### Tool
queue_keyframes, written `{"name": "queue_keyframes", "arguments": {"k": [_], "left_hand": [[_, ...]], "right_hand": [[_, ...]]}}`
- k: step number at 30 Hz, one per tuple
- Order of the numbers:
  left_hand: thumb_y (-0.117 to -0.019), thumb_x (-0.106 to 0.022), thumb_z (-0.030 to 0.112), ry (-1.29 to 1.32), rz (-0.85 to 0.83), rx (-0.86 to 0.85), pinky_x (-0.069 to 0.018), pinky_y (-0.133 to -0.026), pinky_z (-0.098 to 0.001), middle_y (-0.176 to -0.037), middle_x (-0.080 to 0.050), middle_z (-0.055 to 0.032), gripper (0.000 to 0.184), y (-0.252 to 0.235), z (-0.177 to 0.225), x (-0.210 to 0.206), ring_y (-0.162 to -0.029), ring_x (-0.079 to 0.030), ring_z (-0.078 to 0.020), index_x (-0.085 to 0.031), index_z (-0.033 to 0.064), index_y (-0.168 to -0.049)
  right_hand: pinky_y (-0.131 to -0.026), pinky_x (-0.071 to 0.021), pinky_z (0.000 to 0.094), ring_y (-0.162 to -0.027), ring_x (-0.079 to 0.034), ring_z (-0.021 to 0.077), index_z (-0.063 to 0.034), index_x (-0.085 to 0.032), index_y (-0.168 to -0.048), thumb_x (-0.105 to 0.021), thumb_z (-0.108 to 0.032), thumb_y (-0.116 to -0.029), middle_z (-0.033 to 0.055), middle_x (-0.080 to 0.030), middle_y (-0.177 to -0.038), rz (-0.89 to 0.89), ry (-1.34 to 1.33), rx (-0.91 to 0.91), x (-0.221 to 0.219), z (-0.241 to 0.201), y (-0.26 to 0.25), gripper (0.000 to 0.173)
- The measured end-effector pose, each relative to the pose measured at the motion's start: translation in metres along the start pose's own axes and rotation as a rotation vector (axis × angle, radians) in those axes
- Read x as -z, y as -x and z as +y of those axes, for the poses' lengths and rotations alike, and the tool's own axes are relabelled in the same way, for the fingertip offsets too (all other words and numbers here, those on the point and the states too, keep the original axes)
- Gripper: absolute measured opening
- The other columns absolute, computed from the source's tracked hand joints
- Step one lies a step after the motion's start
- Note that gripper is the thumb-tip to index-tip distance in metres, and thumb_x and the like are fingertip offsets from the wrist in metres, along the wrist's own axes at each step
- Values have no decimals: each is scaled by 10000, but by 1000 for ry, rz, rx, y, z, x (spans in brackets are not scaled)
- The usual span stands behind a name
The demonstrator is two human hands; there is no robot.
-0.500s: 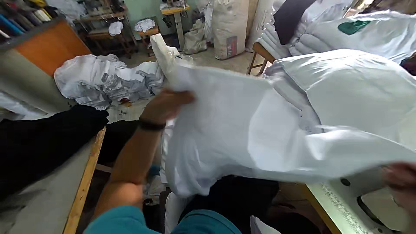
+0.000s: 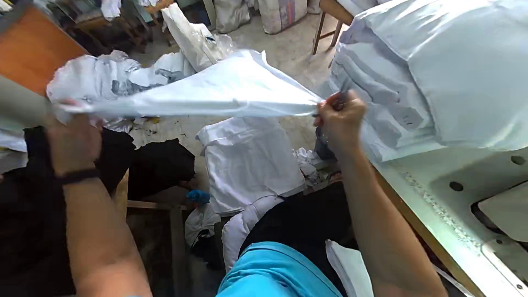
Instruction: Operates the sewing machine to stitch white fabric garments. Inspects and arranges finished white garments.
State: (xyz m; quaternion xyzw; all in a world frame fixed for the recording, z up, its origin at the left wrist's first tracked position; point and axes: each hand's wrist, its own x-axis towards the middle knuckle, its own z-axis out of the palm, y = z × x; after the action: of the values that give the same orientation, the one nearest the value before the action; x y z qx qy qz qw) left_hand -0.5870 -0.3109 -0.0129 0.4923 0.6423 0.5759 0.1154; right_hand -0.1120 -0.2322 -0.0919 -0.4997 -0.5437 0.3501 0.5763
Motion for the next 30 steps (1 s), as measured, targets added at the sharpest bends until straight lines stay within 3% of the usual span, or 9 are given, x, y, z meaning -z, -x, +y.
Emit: {"name": "queue_keyframes", "arguments": {"k": [2,6,9,11,16,20,22,26,30], "left_hand": [[-1049,-477,146,-112,-153,186,-526,-882,-229,-1099,-614,79,220,49,-59,-4,-953,-600,28,-515,75,-1254],[-970,-548,-71,-339,-728,456,-470,-1064,-404,-1279,-627,-267,257,149,-184,-27,-1195,-607,-267,-616,-160,-1201],[-984,-623,1,-773,-1516,641,-332,-1172,-503,-1415,-570,-270,348,185,-203,-77,-1368,-500,-397,-637,-37,-1330],[-1029,-601,112,-1017,-1789,672,-359,-1135,-541,-1378,-601,-255,351,180,-183,-124,-1319,-544,-401,-618,-30,-1349],[-1034,-578,83,-657,-1427,-13,-401,-1099,-605,-1242,-654,-320,277,112,-97,-239,-1227,-596,-479,-669,-110,-1211],[-963,-630,28,-94,-1164,-581,-458,-1090,-487,-1274,-655,-272,286,100,32,-357,-1238,-620,-377,-658,-111,-1212],[-931,-675,79,110,-1104,-818,-446,-1100,-476,-1290,-658,-245,300,116,97,-414,-1261,-609,-351,-689,-79,-1186],[-955,-672,186,263,-1057,-1117,-284,-1154,-633,-1323,-666,-174,272,164,197,-519,-1355,-528,-388,-743,24,-1163],[-970,-612,56,250,-1128,-1294,-414,-1097,-519,-1257,-687,-202,225,210,279,-603,-1275,-588,-384,-736,-33,-1134]], "right_hand": [[-654,-588,339,-649,-646,166,145,-553,-1130,-587,-23,-979,163,-629,-881,-43,131,-122,-12,44,6,228],[-885,-537,574,-970,-679,440,154,-569,-1239,-519,-55,-1030,332,-653,-1095,-129,438,-366,-4,136,40,300],[-1011,-459,640,-1197,-592,514,107,-499,-1377,-495,-89,-1058,367,-594,-1272,-259,575,-674,25,183,75,374],[-1036,-453,615,-1239,-578,484,80,-471,-1421,-539,-166,-1066,344,-581,-1320,-365,616,-799,50,187,88,438],[-961,-498,591,-1059,-668,409,71,-648,-1242,-582,-213,-1052,274,-682,-1150,-363,667,-580,140,111,118,348],[-653,-483,658,-722,-659,514,149,-672,-1005,-590,-113,-998,326,-665,-804,373,978,-301,205,79,177,275],[-647,-477,703,-747,-665,568,165,-662,-1018,-585,-87,-992,363,-667,-839,587,1122,-347,226,84,195,265],[-527,-497,631,-659,-695,483,100,-693,-910,-607,-102,-931,282,-688,-768,702,1293,-269,230,109,204,221],[-461,-484,555,-587,-685,417,71,-680,-814,-586,-129,-889,229,-670,-691,770,1360,-228,230,117,202,234]]}}
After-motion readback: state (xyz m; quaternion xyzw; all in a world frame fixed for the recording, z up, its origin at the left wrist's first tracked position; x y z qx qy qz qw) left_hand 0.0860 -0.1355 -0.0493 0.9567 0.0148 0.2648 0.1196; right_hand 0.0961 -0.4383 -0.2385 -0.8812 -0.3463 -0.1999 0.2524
